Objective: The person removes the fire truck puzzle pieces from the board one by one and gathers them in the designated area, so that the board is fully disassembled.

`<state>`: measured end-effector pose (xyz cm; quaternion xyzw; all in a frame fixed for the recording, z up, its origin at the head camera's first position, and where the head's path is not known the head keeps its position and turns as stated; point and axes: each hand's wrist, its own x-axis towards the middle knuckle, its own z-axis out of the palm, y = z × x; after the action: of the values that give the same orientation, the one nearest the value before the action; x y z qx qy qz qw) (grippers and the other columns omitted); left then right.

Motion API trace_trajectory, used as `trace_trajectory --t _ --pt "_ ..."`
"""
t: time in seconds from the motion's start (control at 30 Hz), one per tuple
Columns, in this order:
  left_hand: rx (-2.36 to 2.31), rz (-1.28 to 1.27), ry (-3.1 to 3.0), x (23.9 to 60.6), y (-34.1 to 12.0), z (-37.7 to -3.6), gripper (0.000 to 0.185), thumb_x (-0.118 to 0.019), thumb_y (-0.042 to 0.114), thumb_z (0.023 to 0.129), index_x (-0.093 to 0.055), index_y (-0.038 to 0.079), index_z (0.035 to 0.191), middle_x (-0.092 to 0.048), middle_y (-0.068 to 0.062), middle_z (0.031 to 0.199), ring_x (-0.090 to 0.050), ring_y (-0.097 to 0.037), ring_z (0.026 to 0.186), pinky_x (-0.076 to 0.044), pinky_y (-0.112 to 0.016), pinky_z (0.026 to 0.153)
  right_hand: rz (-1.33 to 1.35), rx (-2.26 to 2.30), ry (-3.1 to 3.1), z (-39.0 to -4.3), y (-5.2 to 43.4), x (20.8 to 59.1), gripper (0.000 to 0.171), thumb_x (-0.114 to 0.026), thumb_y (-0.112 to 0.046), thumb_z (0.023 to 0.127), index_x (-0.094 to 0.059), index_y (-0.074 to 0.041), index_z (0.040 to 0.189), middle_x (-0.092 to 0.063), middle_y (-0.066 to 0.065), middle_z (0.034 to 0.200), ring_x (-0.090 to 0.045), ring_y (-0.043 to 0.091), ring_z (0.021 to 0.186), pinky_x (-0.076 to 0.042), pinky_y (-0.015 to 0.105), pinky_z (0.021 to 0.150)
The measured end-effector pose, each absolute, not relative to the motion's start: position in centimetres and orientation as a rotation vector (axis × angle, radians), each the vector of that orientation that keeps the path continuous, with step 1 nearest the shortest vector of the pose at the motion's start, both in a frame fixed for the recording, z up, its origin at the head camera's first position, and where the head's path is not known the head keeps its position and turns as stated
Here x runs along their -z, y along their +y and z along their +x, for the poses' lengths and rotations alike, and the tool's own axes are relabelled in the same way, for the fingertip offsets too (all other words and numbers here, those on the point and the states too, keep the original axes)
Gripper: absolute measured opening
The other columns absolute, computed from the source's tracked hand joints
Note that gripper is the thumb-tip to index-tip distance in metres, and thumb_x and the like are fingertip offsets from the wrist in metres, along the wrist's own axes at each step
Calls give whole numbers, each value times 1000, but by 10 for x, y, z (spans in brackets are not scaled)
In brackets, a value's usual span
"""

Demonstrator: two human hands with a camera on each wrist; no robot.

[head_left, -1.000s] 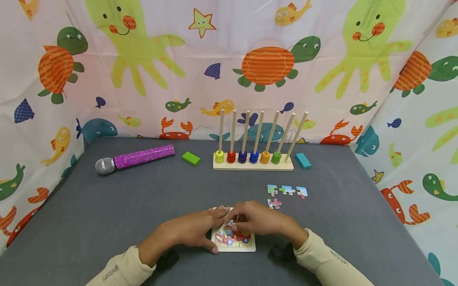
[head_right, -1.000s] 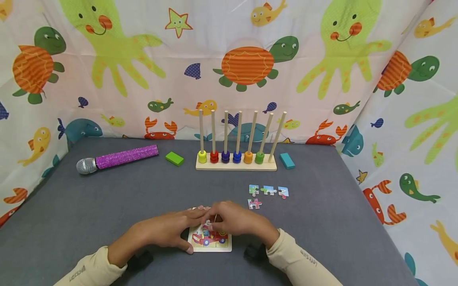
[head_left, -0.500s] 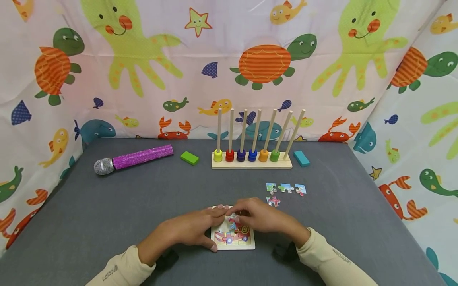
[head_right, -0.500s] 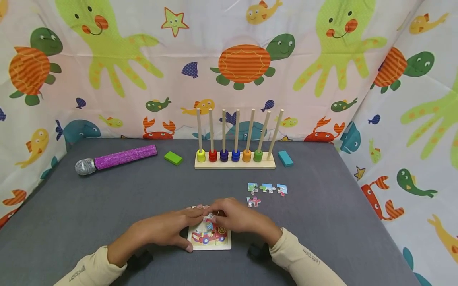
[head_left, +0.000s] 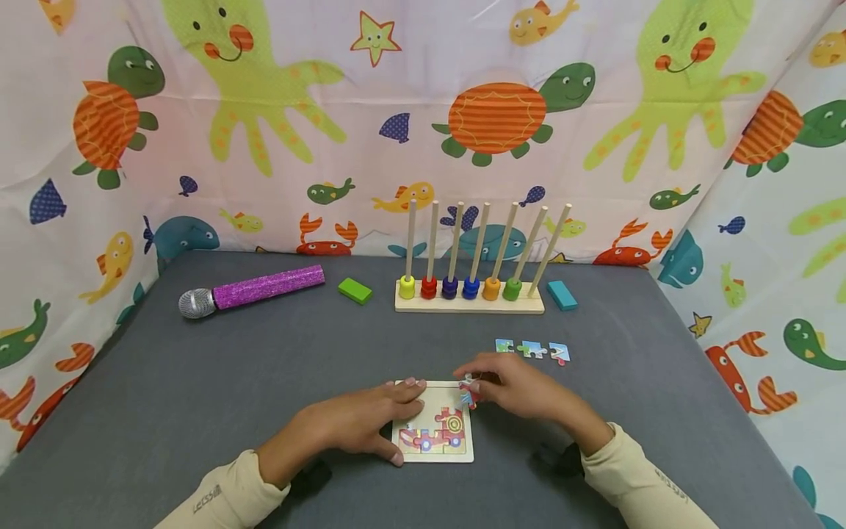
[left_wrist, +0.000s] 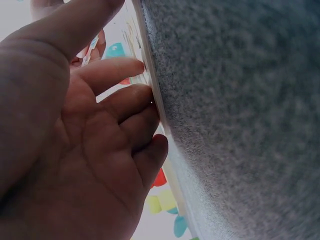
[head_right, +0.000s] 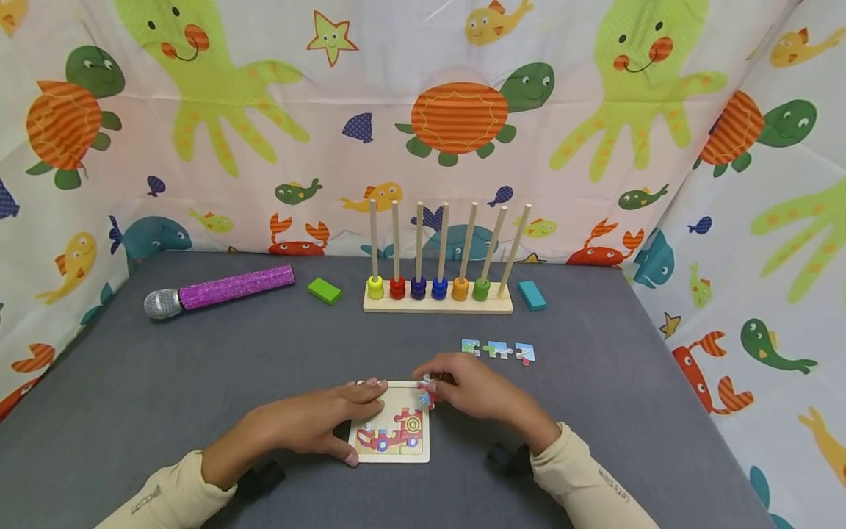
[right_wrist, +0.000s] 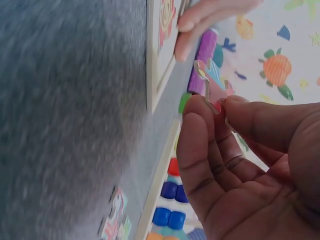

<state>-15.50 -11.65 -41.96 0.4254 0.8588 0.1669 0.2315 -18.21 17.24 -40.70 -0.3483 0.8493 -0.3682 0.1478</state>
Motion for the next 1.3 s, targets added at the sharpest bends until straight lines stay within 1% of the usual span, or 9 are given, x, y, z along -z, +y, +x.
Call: trace_trajectory --t 0.13,0.3,0.5,0.57,0.77,1.03,1.17,1.3 --pt "-457 1184 2347 420 -118 -155 80 -72 41 85 -37 8 150 -18 -6 160 -14 -22 146 -17 -40 116 -969 1052 2503 -184 180 406 26 -56 -4 97 -68 -4 121 -65 -3 98 -54 10 74 -48 28 64" --pt "-449 1190 2341 420 -118 -153 80 -71 40 86 -36 8 150 -16 -4 161 -10 -20 147 -15 -40 116 -924 1062 2541 -186 192 409 25 -58 -4 97 -68 -3 120 -67 -4 97 -59 9 76 -50 28 68" --pt "-443 1188 2334 421 -118 -153 79 -70 41 87 -35 9 151 -17 -1 161 -9 -21 147 -15 -42 116 -872 1123 2559 -184 210 411 23 -59 -1 95 -67 1 117 -69 0 94 -64 10 76 -52 28 69" --pt "-445 1195 2330 421 -118 -153 78 -70 40 87 -35 10 151 -18 -1 161 -9 -21 147 -15 -42 116 -844 1130 2570 -183 216 410 24 -59 0 95 -67 1 117 -68 0 95 -63 11 77 -52 28 69" --pt "-455 1204 2316 419 -118 -153 77 -70 38 88 -36 10 151 -18 -3 160 -10 -21 147 -14 -40 116 -737 1113 2596 -184 234 406 21 -61 0 94 -68 -2 113 -66 -1 88 -61 13 76 -51 27 66" --pt "-478 1145 2321 416 -114 -154 78 -72 35 87 -36 9 151 -17 -1 161 -8 -21 147 -16 -41 116 -681 1072 2611 -191 255 400 23 -59 -1 95 -67 2 117 -69 1 91 -64 16 77 -53 27 67" --pt "-461 1141 2334 414 -111 -153 75 -73 34 87 -39 11 150 -20 -1 160 -11 -22 147 -19 -41 115 -631 1037 2617 -195 262 400 23 -59 -2 95 -67 2 116 -66 1 88 -59 16 75 -51 26 63" --pt "-461 1132 2344 407 -109 -154 66 -72 29 89 -45 12 147 -28 -3 157 -19 -23 145 -25 -41 114 -606 1019 2620 -199 266 405 22 -59 -2 95 -68 0 115 -63 1 84 -56 16 72 -49 27 60"
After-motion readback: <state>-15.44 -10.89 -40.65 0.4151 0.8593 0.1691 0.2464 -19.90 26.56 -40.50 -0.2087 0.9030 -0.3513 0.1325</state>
